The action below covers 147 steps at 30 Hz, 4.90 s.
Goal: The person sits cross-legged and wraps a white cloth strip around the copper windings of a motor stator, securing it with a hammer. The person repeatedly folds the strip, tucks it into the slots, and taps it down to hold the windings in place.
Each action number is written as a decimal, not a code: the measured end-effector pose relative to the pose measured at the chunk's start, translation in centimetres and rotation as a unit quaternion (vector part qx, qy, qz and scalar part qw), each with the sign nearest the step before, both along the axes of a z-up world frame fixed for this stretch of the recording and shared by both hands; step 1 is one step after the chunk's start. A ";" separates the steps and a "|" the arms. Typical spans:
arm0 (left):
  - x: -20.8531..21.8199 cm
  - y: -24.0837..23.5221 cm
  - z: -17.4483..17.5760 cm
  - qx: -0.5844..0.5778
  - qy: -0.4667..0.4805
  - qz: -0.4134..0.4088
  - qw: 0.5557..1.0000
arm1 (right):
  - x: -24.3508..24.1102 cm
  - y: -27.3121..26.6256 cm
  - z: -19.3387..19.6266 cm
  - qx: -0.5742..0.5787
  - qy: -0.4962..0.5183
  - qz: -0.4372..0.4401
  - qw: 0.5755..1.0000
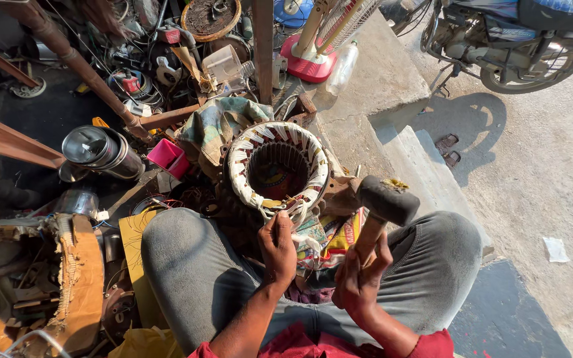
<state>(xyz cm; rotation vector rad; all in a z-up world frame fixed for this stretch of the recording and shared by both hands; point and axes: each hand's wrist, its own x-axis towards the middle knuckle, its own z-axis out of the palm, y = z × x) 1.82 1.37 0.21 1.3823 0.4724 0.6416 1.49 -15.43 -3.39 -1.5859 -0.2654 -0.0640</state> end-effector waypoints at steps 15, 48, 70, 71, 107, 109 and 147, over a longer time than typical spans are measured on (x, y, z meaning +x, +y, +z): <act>-2.1 -1.3 -0.7 0.164 -0.026 -0.065 0.984 | 14.9 -3.1 18.4 -0.153 -0.231 0.206 0.939; -1.9 -1.3 -1.5 0.167 -0.041 -0.056 0.984 | 5.0 -3.9 1.6 -0.025 -0.050 -0.060 0.997; -2.0 -1.5 -2.8 0.173 -0.065 -0.054 0.981 | 16.0 -1.1 20.9 -0.579 -0.225 0.307 0.722; -2.4 -1.8 -2.8 0.155 -0.065 -0.070 0.983 | 15.1 -1.9 20.5 -0.560 -0.231 0.282 0.744; -2.9 0.2 2.6 -0.564 0.035 -0.092 0.820 | 6.9 2.5 10.9 -0.162 -0.408 0.479 0.760; -3.3 0.2 2.5 -0.568 0.054 -0.096 0.815 | 6.7 2.4 11.7 -0.155 -0.392 0.481 0.769; -3.3 1.1 0.6 0.158 0.000 -0.241 0.958 | 12.2 0.4 15.6 -0.355 -0.339 0.423 0.761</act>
